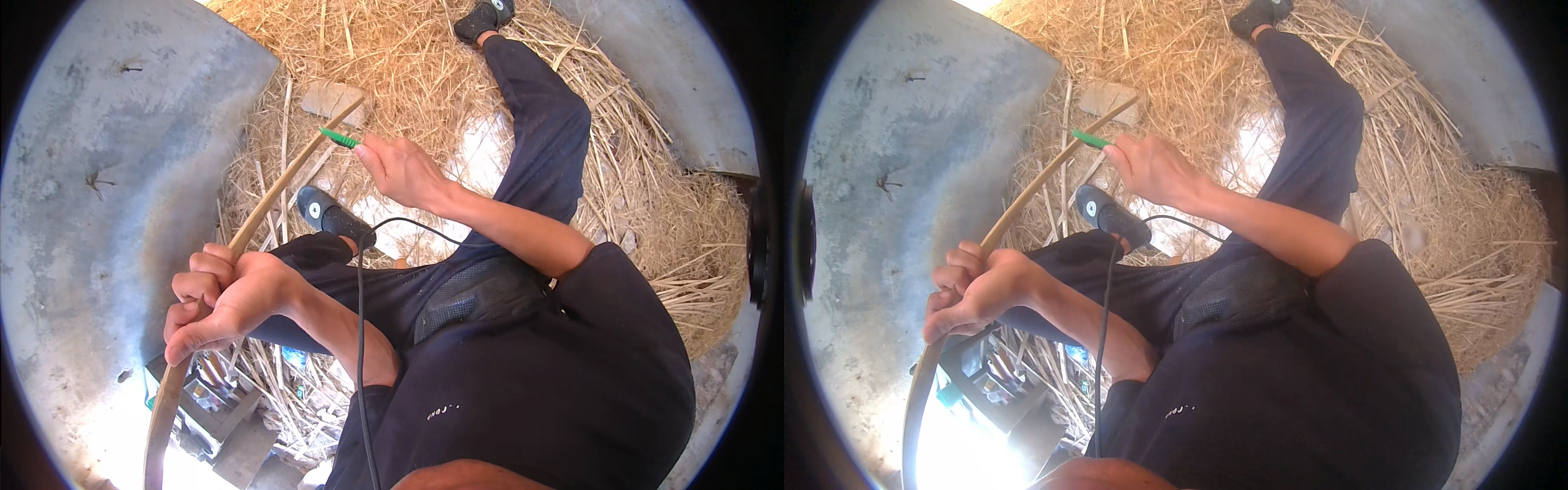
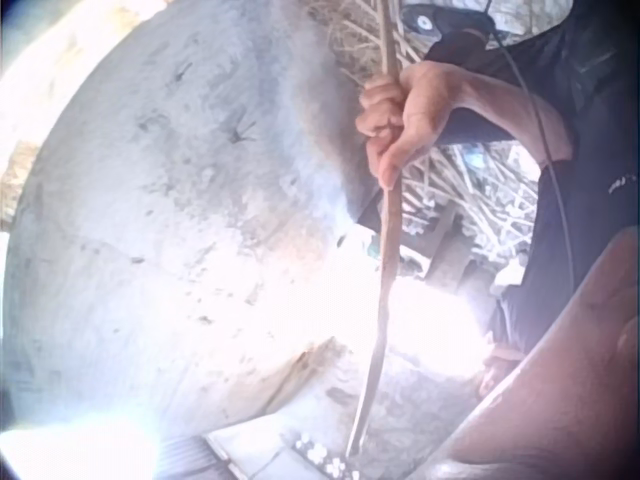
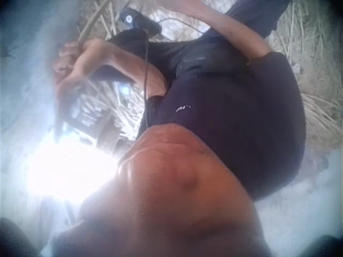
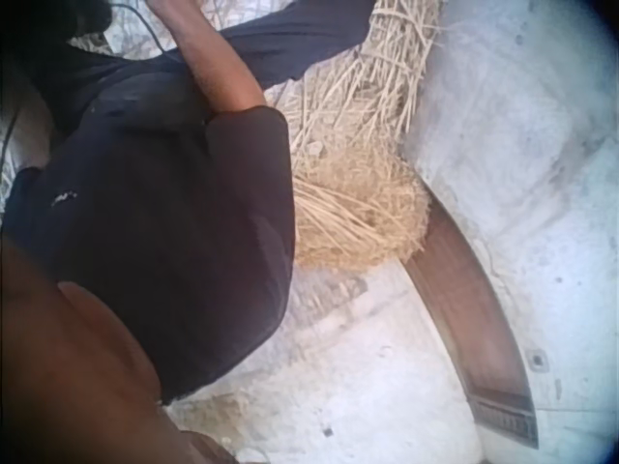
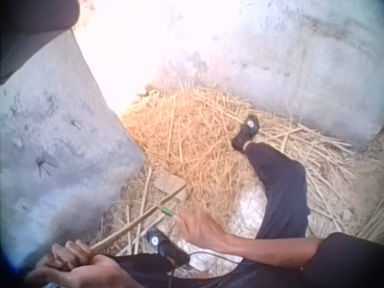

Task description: The person uses a utility knife to strip layers from a long bamboo pole while sitting on the ground.

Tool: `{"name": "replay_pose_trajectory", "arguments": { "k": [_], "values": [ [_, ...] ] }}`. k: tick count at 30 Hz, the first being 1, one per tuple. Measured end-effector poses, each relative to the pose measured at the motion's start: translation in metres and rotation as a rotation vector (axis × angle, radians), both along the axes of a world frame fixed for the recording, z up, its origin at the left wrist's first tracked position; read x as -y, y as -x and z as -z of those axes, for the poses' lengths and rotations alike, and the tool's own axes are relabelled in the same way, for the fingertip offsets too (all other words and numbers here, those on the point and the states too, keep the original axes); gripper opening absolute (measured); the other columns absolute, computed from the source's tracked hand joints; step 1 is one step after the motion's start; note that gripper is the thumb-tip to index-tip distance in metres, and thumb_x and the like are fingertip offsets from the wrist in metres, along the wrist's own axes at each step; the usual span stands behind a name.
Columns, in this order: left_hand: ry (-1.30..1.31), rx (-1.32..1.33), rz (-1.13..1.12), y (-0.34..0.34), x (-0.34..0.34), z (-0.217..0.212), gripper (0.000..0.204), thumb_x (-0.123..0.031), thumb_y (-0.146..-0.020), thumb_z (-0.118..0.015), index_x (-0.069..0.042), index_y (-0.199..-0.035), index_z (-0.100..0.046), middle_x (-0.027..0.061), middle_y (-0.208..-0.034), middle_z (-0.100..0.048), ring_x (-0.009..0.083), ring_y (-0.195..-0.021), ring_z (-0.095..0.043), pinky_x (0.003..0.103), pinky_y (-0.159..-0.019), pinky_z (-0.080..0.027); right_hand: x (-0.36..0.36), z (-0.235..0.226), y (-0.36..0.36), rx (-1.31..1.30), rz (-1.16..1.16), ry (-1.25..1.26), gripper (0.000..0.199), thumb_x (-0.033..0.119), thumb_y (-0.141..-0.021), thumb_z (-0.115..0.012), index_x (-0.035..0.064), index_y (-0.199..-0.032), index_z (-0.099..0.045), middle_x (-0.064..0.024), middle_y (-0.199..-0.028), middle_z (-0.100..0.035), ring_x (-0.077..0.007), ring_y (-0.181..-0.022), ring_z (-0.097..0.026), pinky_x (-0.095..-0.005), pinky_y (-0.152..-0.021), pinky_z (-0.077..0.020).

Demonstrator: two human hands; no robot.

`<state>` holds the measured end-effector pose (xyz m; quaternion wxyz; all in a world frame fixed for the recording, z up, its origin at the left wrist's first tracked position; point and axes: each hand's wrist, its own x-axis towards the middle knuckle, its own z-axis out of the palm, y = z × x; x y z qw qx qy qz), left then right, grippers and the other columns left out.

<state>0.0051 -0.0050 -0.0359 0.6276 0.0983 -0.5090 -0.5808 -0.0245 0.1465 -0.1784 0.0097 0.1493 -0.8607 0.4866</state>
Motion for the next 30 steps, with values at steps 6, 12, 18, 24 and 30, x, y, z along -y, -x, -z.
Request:
{"name": "replay_pose_trajectory", "arguments": {
  "k": [6,12,18,24,30],
  "values": [
    [0.009,-0.029,0.028,0.001,0.002,0.001,0.051,-0.066,-0.092,-0.029,-0.017,-0.076,-0.028,-0.0042,-0.055,-0.014,0.0071,-0.046,-0.007,0.024,-0.042,-0.007,0.0,0.02,0.015,0.325,-0.077,-0.153,0.042,0.032,-0.1,-0.037,0.0,-0.077,-0.052,-0.0151,-0.052,-0.05,-0.0297,-0.043,-0.05,-0.042,-0.044,-0.0394],
    [0.056,-0.023,0.062,0.0,-0.007,0.002,0.051,-0.066,-0.092,-0.029,-0.018,-0.075,-0.028,-0.0044,-0.054,-0.014,0.0067,-0.044,-0.008,0.024,-0.041,-0.008,-0.009,0.029,0.021,0.194,-0.02,-0.154,0.042,0.033,-0.1,-0.037,-0.002,-0.087,-0.058,-0.0224,-0.057,-0.055,-0.0396,-0.052,-0.056,-0.0497,-0.057,-0.0448],
    [0.023,-0.015,0.024,0.002,0.001,-0.001,0.056,-0.069,-0.09,-0.029,-0.017,-0.071,-0.021,-0.004,-0.054,-0.014,0.0087,-0.047,-0.009,0.026,-0.045,-0.008,-0.002,0.022,0.023,0.184,-0.023,-0.13,0.045,0.033,-0.1,-0.036,-0.0017,-0.081,-0.058,-0.0221,-0.057,-0.054,-0.0389,-0.051,-0.054,-0.049,-0.056,-0.045],
    [0.021,-0.015,0.075,0.0,-0.005,0.001,0.053,-0.068,-0.091,-0.028,-0.018,-0.074,-0.026,-0.004,-0.054,-0.015,0.0073,-0.045,-0.009,0.025,-0.043,-0.008,-0.012,0.062,0.025,0.554,-0.048,-0.338,0.046,0.029,-0.1,-0.031,-0.0032,-0.087,-0.062,-0.0187,-0.059,-0.055,-0.0304,-0.053,-0.057,-0.0432,-0.054,-0.0477],
    [0.082,-0.009,0.09,0.0,-0.003,0.004,0.054,-0.068,-0.09,-0.025,-0.018,-0.074,-0.026,-0.0038,-0.052,-0.016,0.0065,-0.042,-0.008,0.024,-0.04,-0.006,-0.02,0.062,0.018,0.346,0.039,-0.226,0.04,0.029,-0.099,-0.035,-0.003,-0.086,-0.055,-0.0158,-0.057,-0.051,-0.0332,-0.051,-0.053,-0.0481,-0.058,-0.0429]
  ]
}}
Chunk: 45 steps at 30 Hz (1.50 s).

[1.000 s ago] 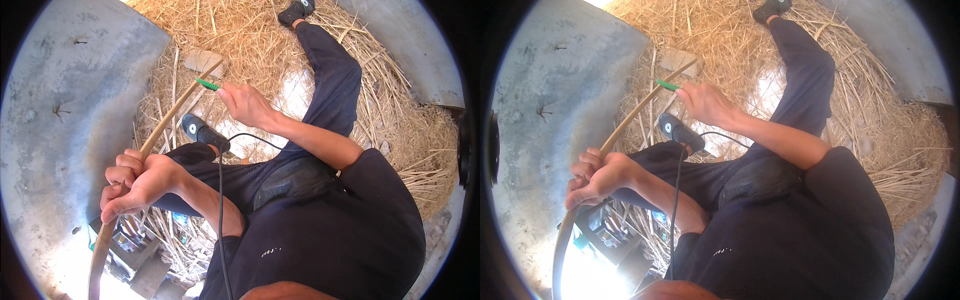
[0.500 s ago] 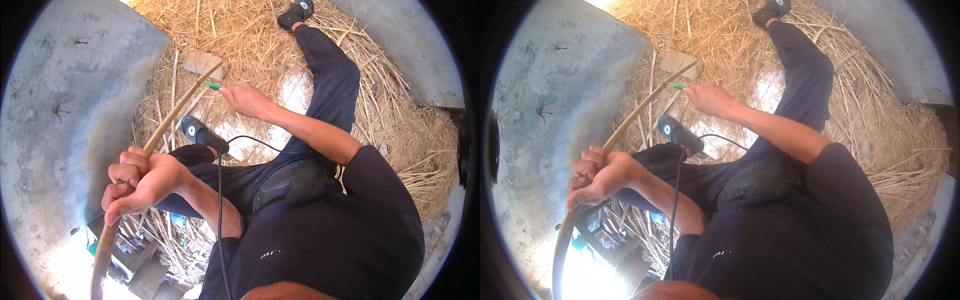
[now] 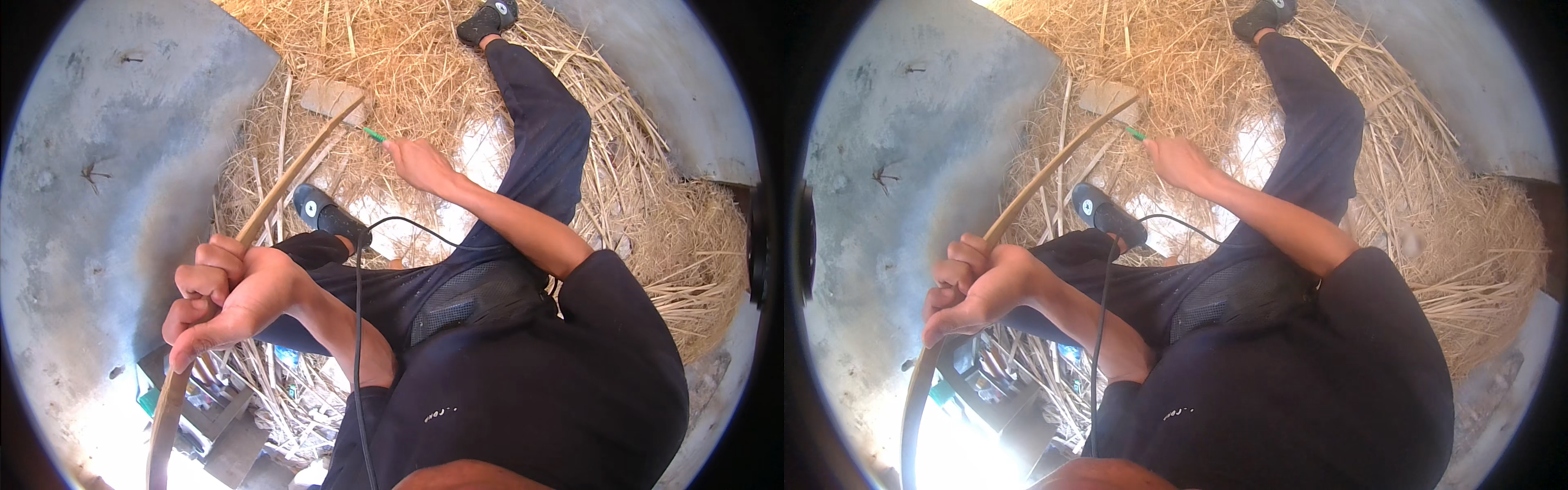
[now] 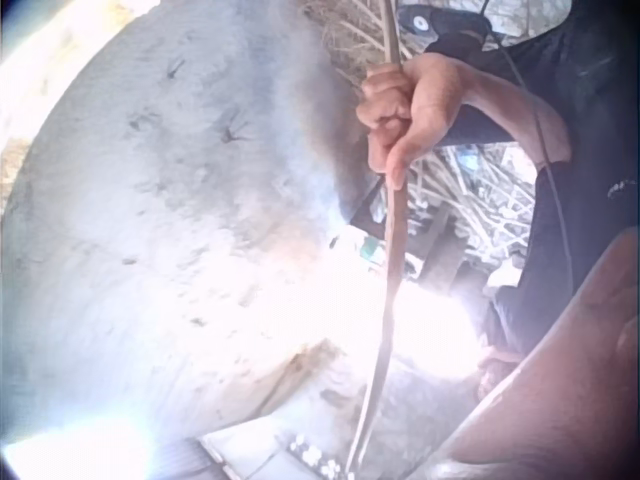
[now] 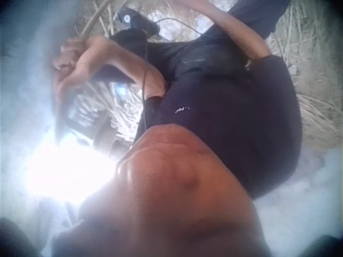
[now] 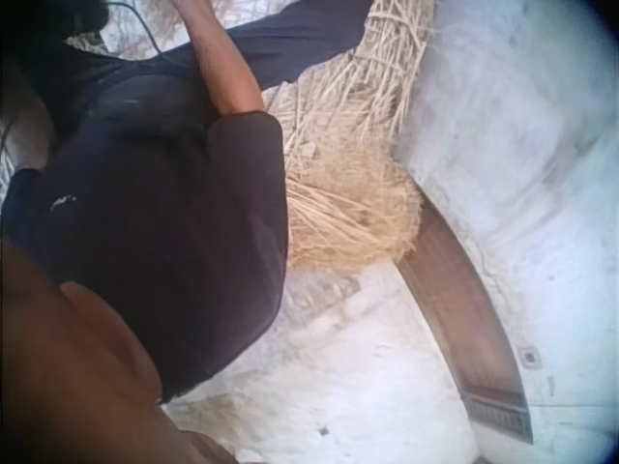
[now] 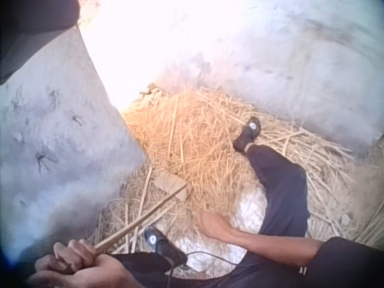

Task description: The person uses a utility knife to strip layers from a long bamboo pole while sitting on the ground.

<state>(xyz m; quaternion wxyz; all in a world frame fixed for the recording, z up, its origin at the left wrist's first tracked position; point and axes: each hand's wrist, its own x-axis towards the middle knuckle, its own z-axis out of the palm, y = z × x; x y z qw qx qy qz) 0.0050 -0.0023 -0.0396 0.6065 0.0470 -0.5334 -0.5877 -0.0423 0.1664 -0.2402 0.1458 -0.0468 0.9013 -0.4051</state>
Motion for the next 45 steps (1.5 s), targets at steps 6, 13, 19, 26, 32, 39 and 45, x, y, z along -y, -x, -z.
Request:
{"name": "replay_pose_trajectory", "arguments": {
  "k": [6,13,19,26,32,39,45],
  "values": [
    [-0.034,-0.062,0.092,-0.003,0.001,0.002,0.057,-0.07,-0.09,-0.025,-0.016,-0.072,-0.026,-0.0033,-0.051,-0.016,0.0068,-0.042,-0.008,0.024,-0.04,-0.007,0.002,-0.012,0.002,0.01,0.006,0.125,0.036,0.032,-0.099,-0.037,-0.0016,-0.105,-0.047,-0.0164,-0.062,-0.053,-0.0307,-0.06,-0.056,-0.0456,-0.059,-0.0404],
    [0.021,-0.141,0.304,-0.008,0.0,0.005,0.059,-0.07,-0.09,-0.025,-0.014,-0.07,-0.026,-0.0029,-0.05,-0.017,0.0067,-0.042,-0.009,0.024,-0.039,-0.007,0.017,-0.017,0.014,0.083,0.039,0.139,0.057,0.047,-0.099,-0.032,-0.0003,-0.074,-0.052,-0.0131,-0.058,-0.05,-0.0263,-0.051,-0.049,-0.0437,-0.053,-0.0389],
    [0.009,-0.142,0.36,-0.009,0.005,0.006,0.059,-0.069,-0.09,-0.025,-0.014,-0.071,-0.027,-0.0035,-0.05,-0.018,0.0068,-0.042,-0.01,0.023,-0.039,-0.009,0.018,-0.011,0.038,0.2,-0.043,-0.052,0.066,0.046,-0.1,-0.027,-0.0013,-0.066,-0.057,-0.0222,-0.066,-0.057,-0.0333,-0.065,-0.06,-0.049,-0.068,-0.0469],
    [0.135,-0.19,0.522,-0.007,-0.017,0.006,0.059,-0.069,-0.09,-0.025,-0.013,-0.071,-0.026,-0.0035,-0.049,-0.019,0.0066,-0.042,-0.011,0.023,-0.038,-0.011,0.001,0.059,0.063,0.165,0.129,-0.026,0.068,0.046,-0.1,-0.025,-0.0025,-0.068,-0.06,-0.0233,-0.063,-0.057,-0.0349,-0.066,-0.061,-0.0488,-0.069,-0.0476],
    [0.066,-0.147,0.359,-0.009,-0.009,0.008,0.059,-0.069,-0.09,-0.024,-0.014,-0.07,-0.025,-0.0036,-0.049,-0.018,0.0065,-0.042,-0.01,0.024,-0.039,-0.009,0.029,0.03,0.043,0.014,0.034,0.115,0.07,0.046,-0.1,-0.026,-0.0011,-0.056,-0.054,-0.0173,-0.051,-0.052,-0.0315,-0.049,-0.053,-0.0487,-0.057,-0.0454],
    [-0.007,-0.09,0.204,-0.005,-0.003,0.004,0.057,-0.068,-0.091,-0.023,-0.015,-0.07,-0.025,-0.0036,-0.05,-0.016,0.0067,-0.043,-0.009,0.024,-0.041,-0.008,0.04,0.041,0.048,-0.26,0.1,0.042,0.069,0.048,-0.099,-0.031,-0.0018,-0.06,-0.059,-0.0167,-0.049,-0.05,-0.0295,-0.051,-0.056,-0.0459,-0.055,-0.046],
    [0.012,-0.097,0.23,-0.002,-0.015,-0.002,0.057,-0.067,-0.091,-0.025,-0.014,-0.071,-0.024,-0.0032,-0.05,-0.016,0.0077,-0.044,-0.008,0.024,-0.041,-0.008,0.032,0.052,0.068,0.034,0.122,0.03,0.068,0.051,-0.099,-0.03,0.0065,-0.05,-0.045,-0.0032,-0.045,-0.039,-0.0198,-0.042,-0.042,-0.0434,-0.048,-0.0405]
  ]
}}
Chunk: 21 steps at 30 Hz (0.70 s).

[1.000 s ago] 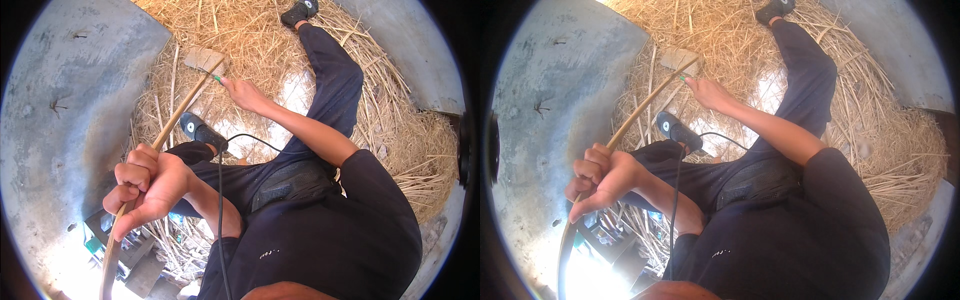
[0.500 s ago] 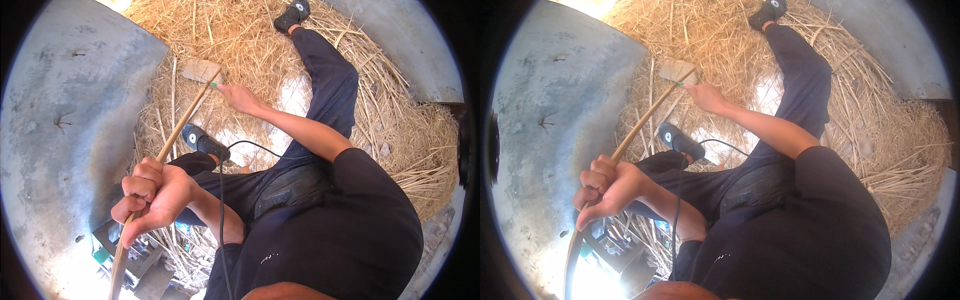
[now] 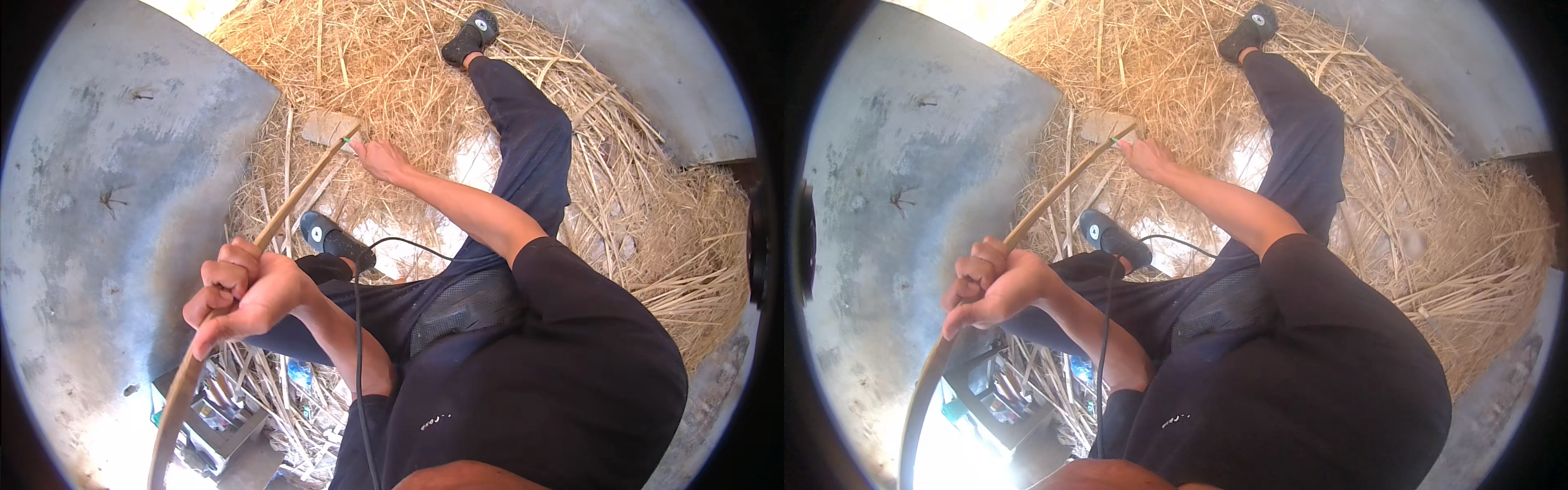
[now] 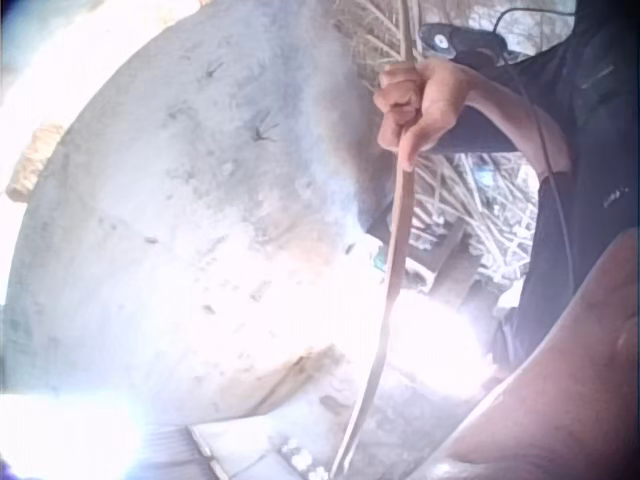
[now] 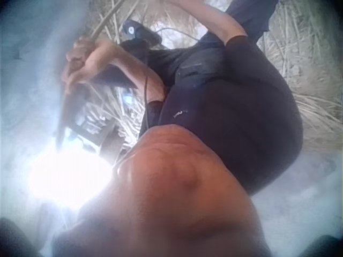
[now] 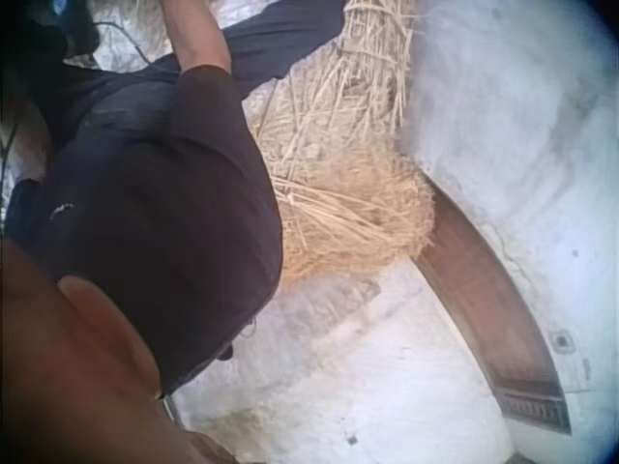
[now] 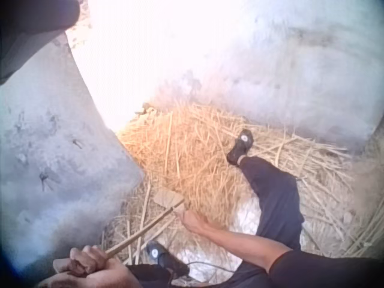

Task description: The person uses a utility knife to strip layers from a long bamboo pole while sitting on the ground.

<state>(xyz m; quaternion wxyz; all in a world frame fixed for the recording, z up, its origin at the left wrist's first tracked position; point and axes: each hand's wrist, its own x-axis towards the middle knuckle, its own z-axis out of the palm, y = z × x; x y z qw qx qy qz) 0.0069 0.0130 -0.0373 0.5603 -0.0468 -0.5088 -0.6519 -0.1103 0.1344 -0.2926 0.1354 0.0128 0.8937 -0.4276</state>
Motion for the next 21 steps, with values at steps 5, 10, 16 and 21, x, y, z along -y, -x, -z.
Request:
{"name": "replay_pose_trajectory", "arguments": {
  "k": [5,10,16,21],
  "values": [
    [-0.054,0.029,-0.071,-0.002,0.008,0.001,0.057,-0.068,-0.09,-0.025,-0.015,-0.071,-0.023,-0.0031,-0.051,-0.015,0.0079,-0.045,-0.008,0.024,-0.042,-0.008,0.008,-0.023,-0.019,-0.009,-0.027,0.103,0.065,0.05,-0.099,-0.03,0.0109,-0.047,-0.039,0.0011,-0.045,-0.032,-0.0158,-0.041,-0.033,-0.0428,-0.048,-0.0411],
    [-0.055,-0.005,-0.091,0.003,-0.004,-0.004,0.059,-0.068,-0.09,-0.031,-0.017,-0.064,-0.019,-0.0048,-0.052,-0.013,0.008,-0.047,-0.007,0.024,-0.044,-0.006,0.01,0.01,0.005,0.048,0.046,0.099,0.065,0.05,-0.099,-0.03,0.0121,-0.047,-0.037,0.0031,-0.046,-0.03,-0.0141,-0.04,-0.028,-0.0428,-0.046,-0.04],
    [-0.029,0.028,-0.076,0.002,0.006,0.001,0.056,-0.067,-0.091,-0.023,-0.015,-0.07,-0.024,-0.0037,-0.051,-0.014,0.0074,-0.044,-0.008,0.023,-0.041,-0.007,0.002,0.008,0.01,0.092,-0.022,-0.083,0.069,0.049,-0.099,-0.028,-0.0047,-0.073,-0.063,-0.0192,-0.067,-0.062,-0.0348,-0.061,-0.06,-0.049,-0.065,-0.0479],
    [-0.053,0.016,-0.041,-0.002,0.016,0.005,0.056,-0.068,-0.091,-0.024,-0.015,-0.07,-0.023,-0.0035,-0.051,-0.014,0.0073,-0.044,-0.008,0.023,-0.04,-0.007,-0.007,0.004,-0.01,0.056,-0.043,0.044,0.066,0.051,-0.099,-0.029,0.0107,-0.047,-0.039,0.0033,-0.045,-0.029,-0.0141,-0.039,-0.026,-0.0394,-0.042,-0.0342]
  ]
}}
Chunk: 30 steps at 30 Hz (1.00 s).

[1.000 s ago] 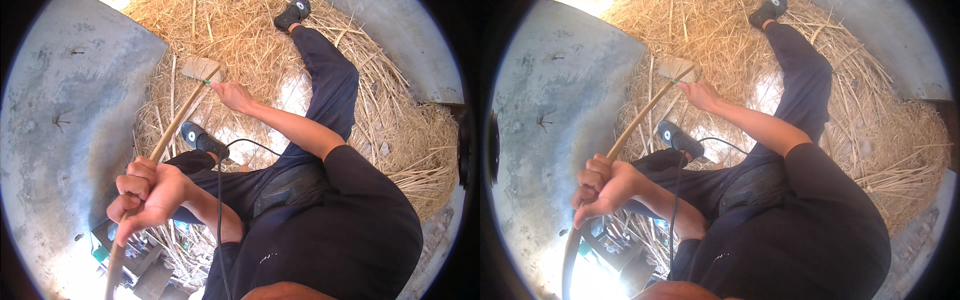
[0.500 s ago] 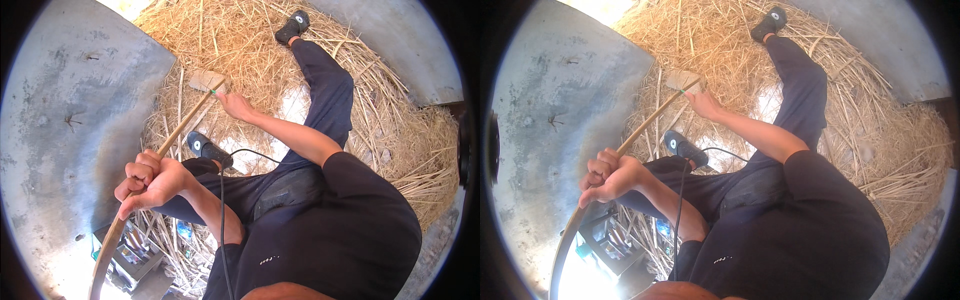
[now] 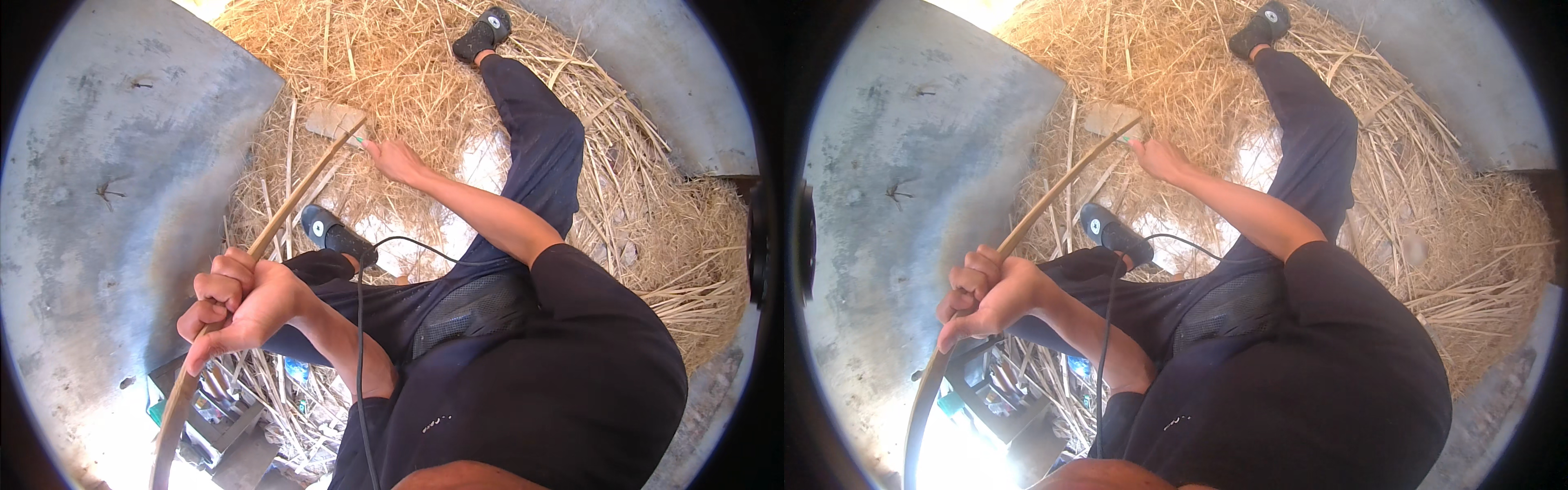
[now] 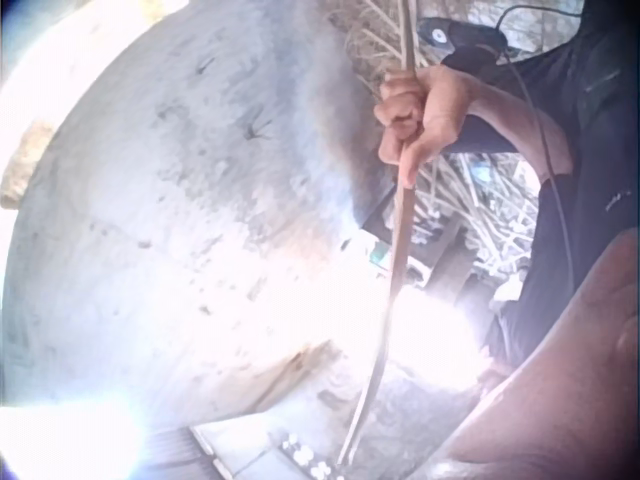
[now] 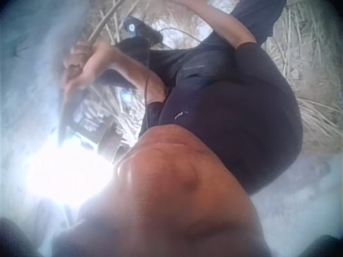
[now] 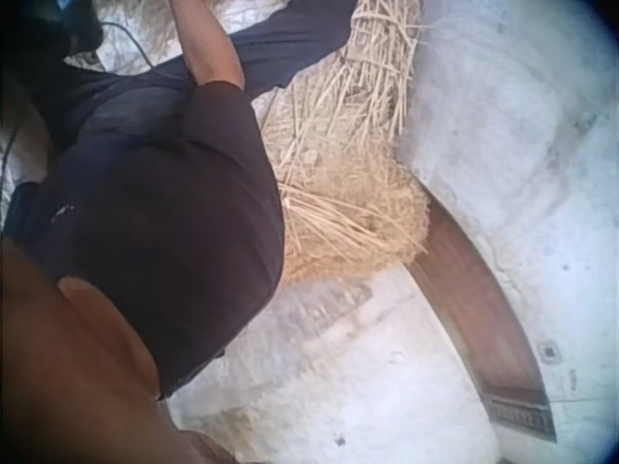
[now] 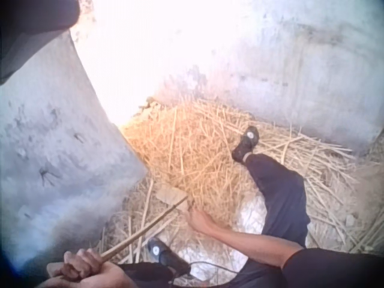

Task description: The person uses a utility knife to strip layers from a long bamboo pole while sitting on the ground.

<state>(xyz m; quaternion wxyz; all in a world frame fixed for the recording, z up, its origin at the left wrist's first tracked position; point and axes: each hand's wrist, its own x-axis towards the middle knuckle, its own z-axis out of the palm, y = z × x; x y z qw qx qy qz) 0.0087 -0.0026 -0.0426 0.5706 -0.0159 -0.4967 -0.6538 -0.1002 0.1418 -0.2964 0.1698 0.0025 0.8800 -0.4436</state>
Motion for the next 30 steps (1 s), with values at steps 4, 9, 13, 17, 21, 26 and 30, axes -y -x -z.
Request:
{"name": "replay_pose_trajectory", "arguments": {
  "k": [4,9,13,17,21,26,30],
  "values": [
    [0.071,-0.053,0.113,0.001,-0.013,-0.001,0.057,-0.068,-0.091,-0.025,-0.015,-0.07,-0.023,-0.0036,-0.051,-0.015,0.0074,-0.044,-0.007,0.023,-0.04,-0.007,-0.001,0.041,0.029,-0.023,0.097,-0.08,0.065,0.05,-0.099,-0.029,0.0118,-0.048,-0.039,0.0054,-0.044,-0.027,-0.0121,-0.037,-0.023,-0.036,-0.038,-0.0304],
    [-0.025,0.0,-0.055,0.002,0.003,0.0,0.056,-0.067,-0.092,-0.024,-0.015,-0.07,-0.023,-0.0034,-0.051,-0.014,0.0073,-0.044,-0.006,0.024,-0.04,-0.007,0.001,-0.006,0.035,0.043,0.059,-0.028,0.063,0.049,-0.1,-0.029,0.0126,-0.05,-0.041,0.0057,-0.046,-0.028,-0.0107,-0.038,-0.024,-0.0335,-0.037,-0.0293],
    [-0.027,-0.005,-0.045,0.002,0.003,-0.001,0.056,-0.067,-0.092,-0.025,-0.015,-0.069,-0.023,-0.0034,-0.051,-0.014,0.0076,-0.044,-0.006,0.024,-0.04,-0.006,0.0,-0.054,0.014,0.016,0.026,-0.035,0.066,0.047,-0.099,-0.027,-0.0018,-0.074,-0.064,-0.0237,-0.078,-0.063,-0.0341,-0.073,-0.062,-0.0455,-0.072,-0.0484],
    [-0.007,-0.013,0.022,0.0,-0.004,-0.001,0.056,-0.067,-0.092,-0.024,-0.015,-0.069,-0.023,-0.0033,-0.051,-0.014,0.0077,-0.044,-0.006,0.024,-0.04,-0.006,-0.015,0.006,0.012,0.006,0.027,-0.208,0.067,0.049,-0.099,-0.027,0.0,-0.065,-0.059,-0.017,-0.063,-0.06,-0.031,-0.055,-0.057,-0.0427,-0.06,-0.0469],
    [0.008,-0.008,0.004,-0.001,-0.003,0.0,0.056,-0.067,-0.091,-0.024,-0.015,-0.071,-0.024,-0.0033,-0.051,-0.015,0.0076,-0.044,-0.007,0.024,-0.04,-0.006,-0.007,-0.025,0.012,-0.032,-0.009,-0.044,0.067,0.049,-0.099,-0.028,-0.0021,-0.069,-0.061,-0.0211,-0.062,-0.061,-0.0372,-0.057,-0.06,-0.0454,-0.06,-0.0471],
    [-0.004,-0.029,0.018,0.0,-0.005,-0.001,0.056,-0.067,-0.092,-0.025,-0.015,-0.071,-0.024,-0.0034,-0.051,-0.015,0.0074,-0.044,-0.008,0.024,-0.04,-0.006,0.008,-0.022,-0.001,-0.204,0.018,-0.008,0.063,0.045,-0.1,-0.031,-0.0001,-0.064,-0.056,-0.0134,-0.056,-0.053,-0.0285,-0.048,-0.05,-0.0423,-0.053,-0.0428],
    [-0.015,-0.033,-0.008,0.003,-0.005,-0.001,0.055,-0.066,-0.092,-0.025,-0.015,-0.07,-0.024,-0.0033,-0.051,-0.015,0.0071,-0.044,-0.007,0.024,-0.04,-0.006,-0.009,0.041,0.013,-0.011,0.094,-0.121,0.06,0.043,-0.101,-0.03,0.0043,-0.061,-0.053,-0.0038,-0.046,-0.041,-0.0177,-0.04,-0.041,-0.0397,-0.045,-0.0408]
  ]
}}
